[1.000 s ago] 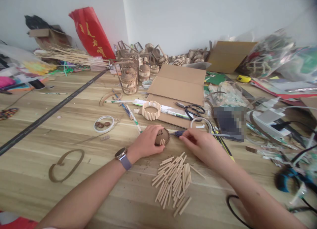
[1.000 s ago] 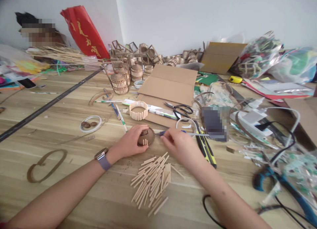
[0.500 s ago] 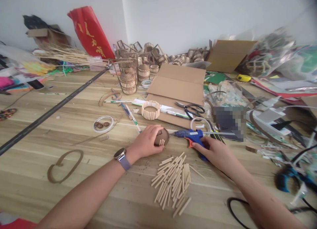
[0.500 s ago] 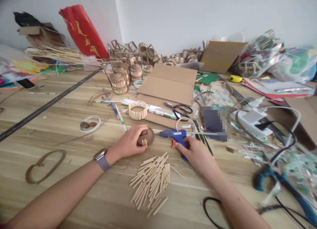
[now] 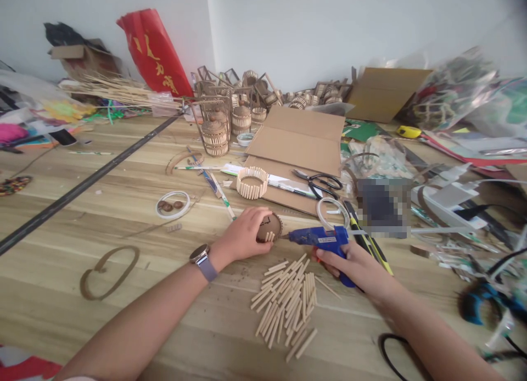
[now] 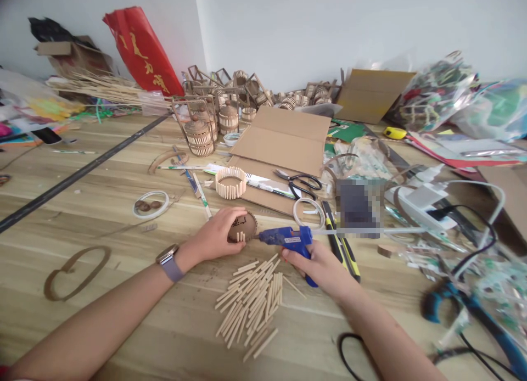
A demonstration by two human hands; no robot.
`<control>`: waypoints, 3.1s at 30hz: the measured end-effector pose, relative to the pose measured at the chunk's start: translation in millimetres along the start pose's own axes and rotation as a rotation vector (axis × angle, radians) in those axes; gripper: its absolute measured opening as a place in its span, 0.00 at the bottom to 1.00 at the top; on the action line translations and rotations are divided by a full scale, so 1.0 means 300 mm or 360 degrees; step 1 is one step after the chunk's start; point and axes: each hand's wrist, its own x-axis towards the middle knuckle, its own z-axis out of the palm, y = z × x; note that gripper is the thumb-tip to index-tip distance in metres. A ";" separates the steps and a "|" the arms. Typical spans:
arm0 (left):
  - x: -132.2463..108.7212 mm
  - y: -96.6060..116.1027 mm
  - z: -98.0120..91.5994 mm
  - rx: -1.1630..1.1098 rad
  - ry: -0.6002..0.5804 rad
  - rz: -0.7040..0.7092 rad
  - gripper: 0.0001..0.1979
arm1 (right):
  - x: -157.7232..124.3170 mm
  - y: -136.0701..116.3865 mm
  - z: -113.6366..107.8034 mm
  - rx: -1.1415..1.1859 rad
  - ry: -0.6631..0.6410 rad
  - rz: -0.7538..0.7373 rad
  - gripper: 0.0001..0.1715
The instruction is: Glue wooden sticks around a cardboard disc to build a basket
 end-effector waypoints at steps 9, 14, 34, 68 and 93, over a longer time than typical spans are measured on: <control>0.004 0.014 -0.009 0.0044 -0.0019 -0.0022 0.29 | -0.011 -0.024 0.032 -0.0362 0.0097 -0.0330 0.21; 0.003 0.012 -0.006 0.0028 -0.0013 -0.0021 0.29 | -0.011 -0.023 0.049 -0.0414 0.0149 -0.0333 0.21; 0.000 0.002 0.004 0.0010 0.0017 -0.0015 0.29 | -0.013 -0.017 0.064 -0.0706 0.0247 -0.0404 0.20; 0.003 0.013 -0.009 0.0001 -0.0031 -0.0050 0.30 | 0.013 -0.012 0.046 -0.0434 0.0600 -0.0223 0.21; 0.001 0.002 0.000 0.0004 0.0032 0.0009 0.30 | -0.003 -0.019 0.100 -0.1968 0.0313 -0.1557 0.19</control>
